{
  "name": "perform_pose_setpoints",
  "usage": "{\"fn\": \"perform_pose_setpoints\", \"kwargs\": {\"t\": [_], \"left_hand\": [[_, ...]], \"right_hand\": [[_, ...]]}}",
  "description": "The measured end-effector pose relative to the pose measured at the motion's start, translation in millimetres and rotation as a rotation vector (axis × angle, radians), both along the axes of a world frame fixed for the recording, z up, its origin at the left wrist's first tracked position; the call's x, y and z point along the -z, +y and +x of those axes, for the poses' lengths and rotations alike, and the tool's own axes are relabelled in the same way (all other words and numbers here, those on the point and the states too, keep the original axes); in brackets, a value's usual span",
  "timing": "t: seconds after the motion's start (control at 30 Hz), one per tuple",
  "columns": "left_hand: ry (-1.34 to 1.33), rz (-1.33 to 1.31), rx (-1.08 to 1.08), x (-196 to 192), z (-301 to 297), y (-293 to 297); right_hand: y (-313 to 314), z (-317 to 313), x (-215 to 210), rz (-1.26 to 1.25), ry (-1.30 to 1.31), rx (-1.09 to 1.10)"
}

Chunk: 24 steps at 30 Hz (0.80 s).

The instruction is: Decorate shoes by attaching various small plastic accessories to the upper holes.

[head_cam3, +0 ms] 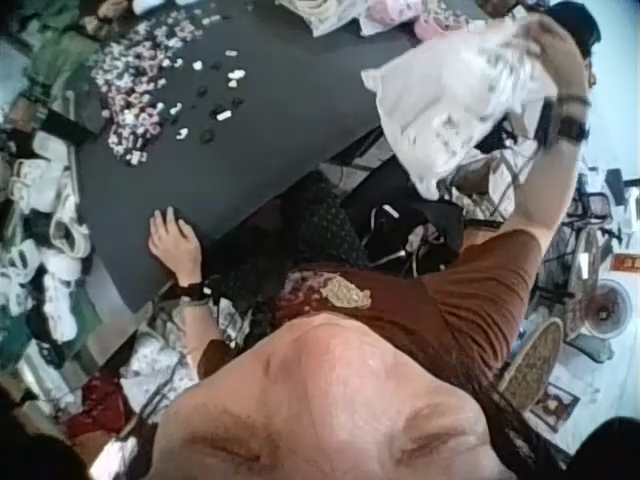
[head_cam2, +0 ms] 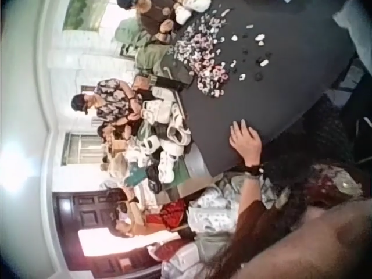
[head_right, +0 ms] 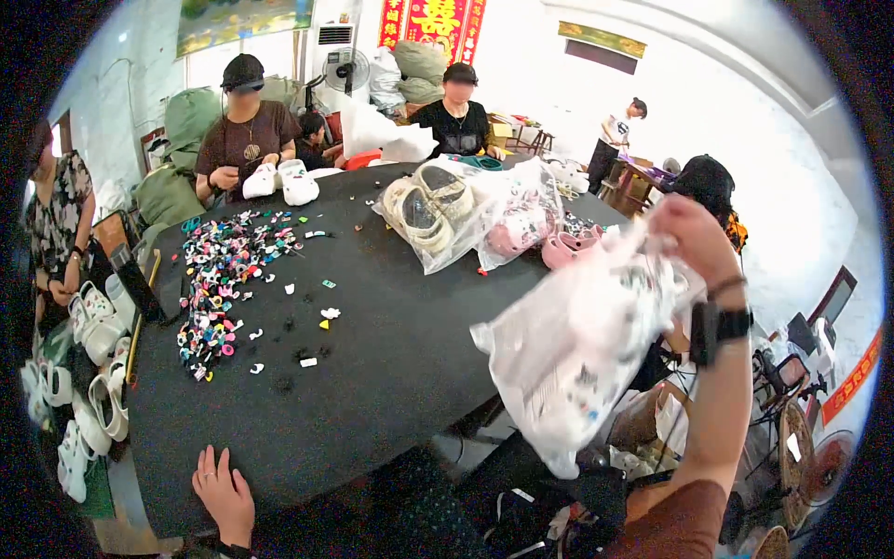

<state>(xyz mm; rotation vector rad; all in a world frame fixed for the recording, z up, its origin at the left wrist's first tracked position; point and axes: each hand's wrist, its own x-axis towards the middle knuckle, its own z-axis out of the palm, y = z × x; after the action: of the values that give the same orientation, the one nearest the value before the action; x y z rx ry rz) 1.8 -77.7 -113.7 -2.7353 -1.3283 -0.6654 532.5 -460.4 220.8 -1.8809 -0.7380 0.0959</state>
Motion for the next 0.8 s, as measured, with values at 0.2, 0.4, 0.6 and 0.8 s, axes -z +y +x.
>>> {"fn": "perform_pose_setpoints", "kwargs": {"t": [0.2, 0.4, 0.6, 0.8], "left_hand": [[-0.041, -0.022, 0.016, 1.3, 5.4, 0.2], [-0.032, -0.029, -0.019, 2.4, 4.4, -0.6], [-0.053, -0.027, -0.008, -1.9, 6.8, -3.4], [-0.053, -0.023, -0.025, -2.9, 9.6, -3.2]], "right_hand": [[50.1, 130.7, -5.1, -0.450, -1.349, 0.085], [186.6, 148.5, 146.3, -0.619, -0.604, 0.426], [198.8, 69.0, 180.9, -0.801, -0.383, 0.224], [158.2, 40.7, 214.1, -0.952, -0.489, 0.077]]}}
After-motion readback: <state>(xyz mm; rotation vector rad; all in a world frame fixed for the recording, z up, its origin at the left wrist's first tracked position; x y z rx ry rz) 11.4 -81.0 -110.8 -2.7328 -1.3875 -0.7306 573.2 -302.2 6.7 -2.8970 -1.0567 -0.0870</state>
